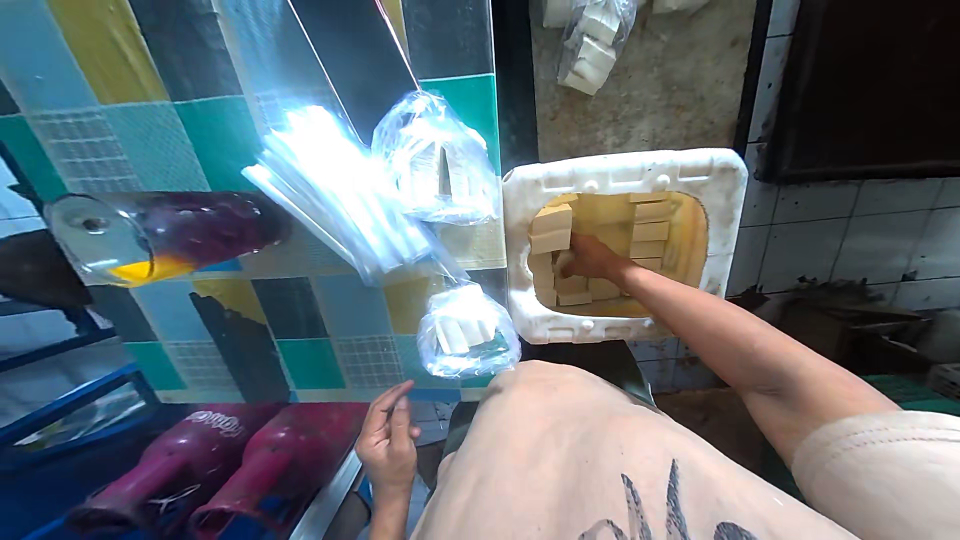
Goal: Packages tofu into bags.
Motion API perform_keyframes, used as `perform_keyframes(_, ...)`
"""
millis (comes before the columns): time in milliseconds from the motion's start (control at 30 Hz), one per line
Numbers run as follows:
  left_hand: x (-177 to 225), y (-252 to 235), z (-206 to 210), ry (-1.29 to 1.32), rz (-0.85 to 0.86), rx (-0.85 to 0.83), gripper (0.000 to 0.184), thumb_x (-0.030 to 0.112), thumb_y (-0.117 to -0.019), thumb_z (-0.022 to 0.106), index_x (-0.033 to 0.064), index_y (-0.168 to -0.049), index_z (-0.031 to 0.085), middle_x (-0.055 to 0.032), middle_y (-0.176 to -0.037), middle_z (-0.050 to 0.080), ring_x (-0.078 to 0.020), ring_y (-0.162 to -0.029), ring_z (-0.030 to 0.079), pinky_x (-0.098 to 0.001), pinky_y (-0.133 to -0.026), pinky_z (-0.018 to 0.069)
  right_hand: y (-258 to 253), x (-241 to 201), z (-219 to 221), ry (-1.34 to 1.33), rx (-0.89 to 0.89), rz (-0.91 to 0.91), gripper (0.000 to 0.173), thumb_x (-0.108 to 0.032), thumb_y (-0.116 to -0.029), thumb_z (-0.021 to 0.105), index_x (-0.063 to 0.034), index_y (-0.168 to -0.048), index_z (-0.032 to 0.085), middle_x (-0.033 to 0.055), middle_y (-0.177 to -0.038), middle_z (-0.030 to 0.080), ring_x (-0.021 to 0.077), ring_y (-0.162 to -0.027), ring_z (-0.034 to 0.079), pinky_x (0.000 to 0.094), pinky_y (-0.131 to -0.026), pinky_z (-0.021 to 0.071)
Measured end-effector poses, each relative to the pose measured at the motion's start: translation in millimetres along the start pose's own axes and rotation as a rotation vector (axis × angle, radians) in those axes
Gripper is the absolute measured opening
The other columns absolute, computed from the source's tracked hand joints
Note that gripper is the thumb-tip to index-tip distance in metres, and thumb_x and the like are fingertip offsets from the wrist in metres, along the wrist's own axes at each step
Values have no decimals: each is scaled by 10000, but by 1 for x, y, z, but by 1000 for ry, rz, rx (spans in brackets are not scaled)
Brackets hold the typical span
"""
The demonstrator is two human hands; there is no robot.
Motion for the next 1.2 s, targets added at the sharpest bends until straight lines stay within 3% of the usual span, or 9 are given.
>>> perform_keyframes(167,18,-9,0,0,129,-73,249,75,-1006,501,-77,-1092,677,16,-1115,698,106,-674,573,-78,-553,488,-3,0,3,21,-4,64,573,-69,-776,872,29,-1291,642,299,-1203,664,480,-1151,624,686,-991,458)
perform_keyframes(333,68,-28,17,-50,357,-146,219,285,-1015,586,168,-1102,750,44,-1353,574,19,-1147,582,-175,-953,518,15,6,-9,152,45,131,502,-110,-820,839,54,-1250,638,323,-1175,653,516,-1133,618,732,-930,465)
perform_keyframes(433,89,-36,33,-133,318,-121,230,265,-965,630,103,-992,791,-191,-1428,492,-165,-1318,497,-266,-1042,471,50,-3,-31,12,89,121,460,-81,-841,832,56,-1241,651,308,-1185,656,478,-1140,619,691,-981,454)
perform_keyframes(533,94,-43,46,-291,221,-203,266,286,-970,637,88,-1040,801,-303,-1495,413,-305,-1249,557,-384,-986,507,89,-9,-42,-430,125,72,447,12,-885,751,3,-1312,618,218,-1188,672,302,-1046,663,495,-940,539)
perform_keyframes(600,91,-47,50,-370,169,-283,270,305,-992,631,128,-1122,789,-270,-1525,394,-264,-1105,636,-386,-886,551,107,-13,-43,-657,137,48,511,20,-927,689,-79,-1413,565,157,-1194,673,217,-972,678,409,-852,577)
perform_keyframes(833,94,-59,53,-435,174,-357,270,136,-996,635,69,-1247,709,-216,-1433,488,-194,-782,608,-355,-698,529,136,-42,-34,-1090,184,-285,387,-24,-947,571,-114,-1320,527,35,-1048,715,143,-874,726,323,-781,630)
perform_keyframes(933,96,-62,53,-422,178,-368,343,18,-990,569,63,-1314,670,-212,-1455,490,-239,-821,625,-387,-725,536,149,-81,-23,-1126,198,-433,319,-66,-915,622,-146,-1215,552,12,-990,740,138,-840,736,319,-744,635)
perform_keyframes(1067,96,-62,51,-372,244,-387,470,-77,-956,497,35,-1401,599,-186,-1508,486,-284,-913,649,-431,-768,537,176,-161,12,-1024,235,-549,429,70,-893,622,-37,-1301,546,53,-1034,718,137,-881,718,335,-799,626)
perform_keyframes(1200,92,-63,45,-311,271,-373,514,-95,-944,513,23,-1444,552,-179,-1534,472,-311,-1114,647,-464,-904,540,174,-191,59,-503,527,-718,348,31,-842,767,-13,-1174,668,117,-994,732,174,-846,708,378,-769,604)
Point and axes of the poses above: each hand's wrist, its own y-axis away from the middle knuckle, its own z-axis out of the palm, x = y × z, the point moved 4 cm from there along -y, towards the middle knuckle
